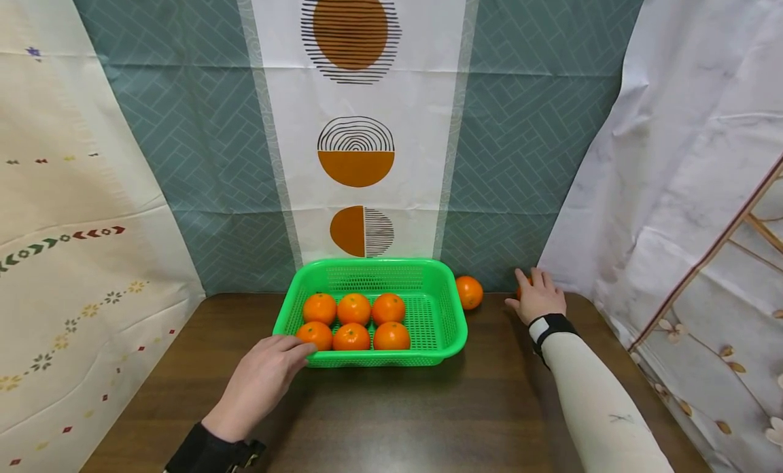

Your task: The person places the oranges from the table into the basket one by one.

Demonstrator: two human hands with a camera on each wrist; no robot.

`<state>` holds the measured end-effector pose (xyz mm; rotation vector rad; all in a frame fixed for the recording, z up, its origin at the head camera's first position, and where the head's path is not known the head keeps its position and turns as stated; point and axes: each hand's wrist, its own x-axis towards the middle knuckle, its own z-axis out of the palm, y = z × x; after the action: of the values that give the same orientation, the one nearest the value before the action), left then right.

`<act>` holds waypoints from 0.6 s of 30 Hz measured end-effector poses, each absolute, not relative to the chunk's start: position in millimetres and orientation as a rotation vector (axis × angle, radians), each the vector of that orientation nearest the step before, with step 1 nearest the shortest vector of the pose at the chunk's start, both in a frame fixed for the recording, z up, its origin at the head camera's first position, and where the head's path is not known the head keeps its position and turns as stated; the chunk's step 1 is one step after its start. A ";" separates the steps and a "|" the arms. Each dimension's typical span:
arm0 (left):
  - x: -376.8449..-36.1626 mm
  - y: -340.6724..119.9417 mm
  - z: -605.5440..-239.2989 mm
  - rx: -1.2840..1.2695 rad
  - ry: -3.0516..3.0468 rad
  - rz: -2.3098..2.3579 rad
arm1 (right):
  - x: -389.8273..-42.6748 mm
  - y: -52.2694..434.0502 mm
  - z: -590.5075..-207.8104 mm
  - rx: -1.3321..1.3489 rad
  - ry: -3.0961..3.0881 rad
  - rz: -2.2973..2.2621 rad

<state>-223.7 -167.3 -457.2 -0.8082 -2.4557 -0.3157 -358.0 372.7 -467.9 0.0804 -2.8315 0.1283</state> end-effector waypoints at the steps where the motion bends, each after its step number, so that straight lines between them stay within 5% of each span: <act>1: -223.5 -167.2 -457.2 -0.805 -2.458 -0.314 | -357.5 372.5 -467.5 0.077 -2.832 0.132; 18: -222.5 -166.5 -456.6 -0.814 -2.432 -0.302 | -353.3 378.5 -467.3 0.046 -2.933 0.230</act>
<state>-222.5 -166.5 -456.6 -0.8136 -2.4318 -0.3017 -353.3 378.5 -467.3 0.0459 -2.9326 0.2298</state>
